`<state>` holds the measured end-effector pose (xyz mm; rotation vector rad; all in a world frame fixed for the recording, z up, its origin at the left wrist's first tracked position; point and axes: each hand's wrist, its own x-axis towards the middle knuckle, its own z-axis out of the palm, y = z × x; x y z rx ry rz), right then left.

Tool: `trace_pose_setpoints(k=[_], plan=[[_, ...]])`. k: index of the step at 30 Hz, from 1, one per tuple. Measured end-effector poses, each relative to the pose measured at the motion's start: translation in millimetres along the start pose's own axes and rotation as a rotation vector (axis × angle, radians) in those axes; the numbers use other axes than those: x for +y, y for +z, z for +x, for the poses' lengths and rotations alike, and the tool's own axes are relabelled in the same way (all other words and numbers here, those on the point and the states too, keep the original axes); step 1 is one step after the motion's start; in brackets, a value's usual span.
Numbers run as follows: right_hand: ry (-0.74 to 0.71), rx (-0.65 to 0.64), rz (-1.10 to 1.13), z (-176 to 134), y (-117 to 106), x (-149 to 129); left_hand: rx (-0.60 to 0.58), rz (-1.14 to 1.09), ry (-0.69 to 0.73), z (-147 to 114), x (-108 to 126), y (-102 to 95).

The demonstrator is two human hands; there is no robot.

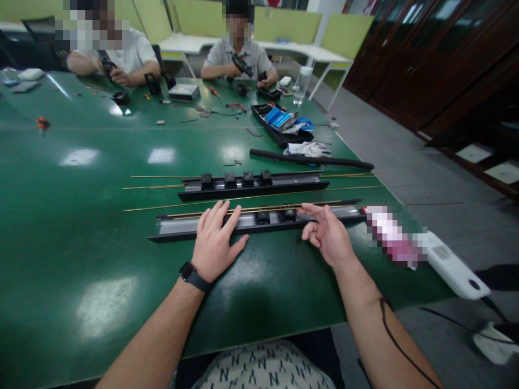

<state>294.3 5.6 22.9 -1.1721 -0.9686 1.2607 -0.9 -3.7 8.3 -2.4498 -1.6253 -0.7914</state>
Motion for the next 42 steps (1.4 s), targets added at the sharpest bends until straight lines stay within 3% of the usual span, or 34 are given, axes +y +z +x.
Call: trace_pose_setpoints(k=[31, 42], plan=[[-0.016, 0.050, 0.023, 1.3, -0.1, 0.4, -0.007, 0.016, 0.002, -0.6, -0.7, 0.6], [-0.012, 0.004, 0.020, -0.7, 1.0, -0.1, 0.004, -0.003, 0.001, -1.0, -0.6, 0.6]])
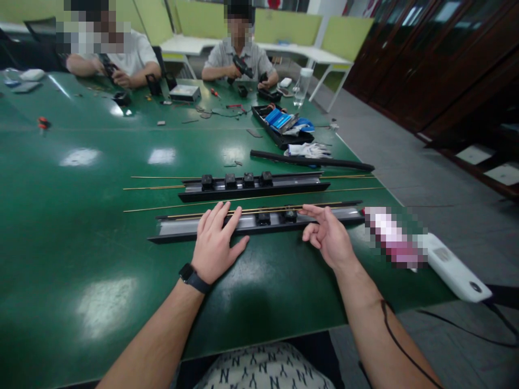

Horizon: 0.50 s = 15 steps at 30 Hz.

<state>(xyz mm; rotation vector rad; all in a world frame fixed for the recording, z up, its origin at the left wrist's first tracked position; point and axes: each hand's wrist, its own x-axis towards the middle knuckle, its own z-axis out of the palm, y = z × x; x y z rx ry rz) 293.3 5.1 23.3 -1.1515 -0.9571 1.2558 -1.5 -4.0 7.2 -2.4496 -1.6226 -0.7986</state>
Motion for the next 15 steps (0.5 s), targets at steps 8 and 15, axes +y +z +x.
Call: trace_pose_setpoints(k=[8, 15], plan=[[0.008, 0.001, 0.001, 1.0, -0.7, 1.9, -0.010, 0.012, 0.000, 0.6, 0.5, -1.0], [-0.001, 0.016, 0.010, 0.9, 0.1, 0.6, -0.002, 0.026, 0.012, 0.7, 0.5, -0.8]])
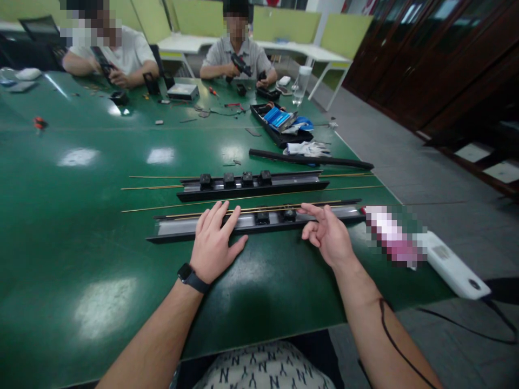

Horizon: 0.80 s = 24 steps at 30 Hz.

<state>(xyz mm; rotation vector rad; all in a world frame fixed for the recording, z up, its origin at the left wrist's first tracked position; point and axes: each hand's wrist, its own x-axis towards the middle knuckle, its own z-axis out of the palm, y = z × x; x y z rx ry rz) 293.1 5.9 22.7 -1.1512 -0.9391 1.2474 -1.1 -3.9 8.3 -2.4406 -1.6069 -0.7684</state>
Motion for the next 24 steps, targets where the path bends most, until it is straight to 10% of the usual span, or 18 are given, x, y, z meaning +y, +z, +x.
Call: trace_pose_setpoints(k=[24], plan=[[0.009, -0.056, -0.013, -0.1, -1.7, 3.6, 0.002, -0.017, -0.010, -0.2, 0.3, 0.7]])
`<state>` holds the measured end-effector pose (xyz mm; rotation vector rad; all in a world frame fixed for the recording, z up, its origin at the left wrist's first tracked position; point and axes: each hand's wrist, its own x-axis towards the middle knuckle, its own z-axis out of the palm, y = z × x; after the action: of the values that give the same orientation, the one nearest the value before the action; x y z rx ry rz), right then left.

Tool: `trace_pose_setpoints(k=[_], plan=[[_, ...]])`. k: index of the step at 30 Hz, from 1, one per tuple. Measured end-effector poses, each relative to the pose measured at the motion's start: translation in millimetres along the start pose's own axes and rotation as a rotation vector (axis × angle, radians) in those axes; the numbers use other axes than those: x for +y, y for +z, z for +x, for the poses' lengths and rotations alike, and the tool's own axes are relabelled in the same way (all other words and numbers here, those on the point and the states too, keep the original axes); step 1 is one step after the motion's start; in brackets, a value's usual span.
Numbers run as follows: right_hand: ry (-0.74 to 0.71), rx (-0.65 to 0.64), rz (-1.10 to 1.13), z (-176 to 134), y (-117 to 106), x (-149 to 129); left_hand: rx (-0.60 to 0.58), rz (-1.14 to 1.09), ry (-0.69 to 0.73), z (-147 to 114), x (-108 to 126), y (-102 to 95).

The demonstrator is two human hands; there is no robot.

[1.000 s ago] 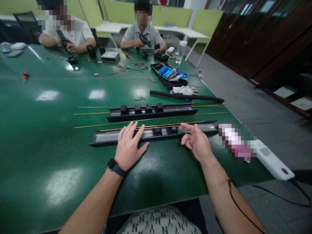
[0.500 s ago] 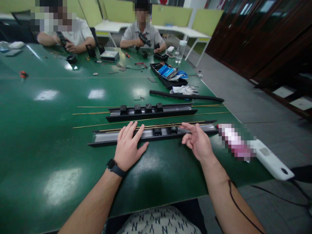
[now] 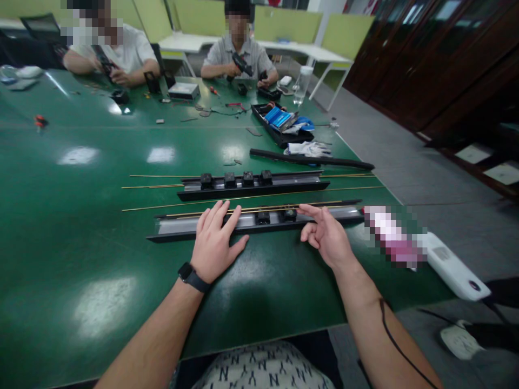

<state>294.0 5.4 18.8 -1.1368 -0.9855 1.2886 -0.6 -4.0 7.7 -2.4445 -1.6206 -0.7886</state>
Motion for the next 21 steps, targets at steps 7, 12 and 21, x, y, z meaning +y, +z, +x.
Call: trace_pose_setpoints(k=[7, 12, 21], plan=[[0.003, 0.028, -0.008, -0.2, 2.2, -2.3, -0.001, 0.001, 0.000, -0.3, -0.2, -0.5], [0.006, 0.033, 0.006, -0.3, 2.3, -3.4, 0.002, 0.013, 0.009, -0.2, -0.8, -0.8], [0.005, 0.053, -0.003, -0.6, 1.8, -5.2, 0.005, -0.018, 0.001, -0.2, -1.4, 0.5]])
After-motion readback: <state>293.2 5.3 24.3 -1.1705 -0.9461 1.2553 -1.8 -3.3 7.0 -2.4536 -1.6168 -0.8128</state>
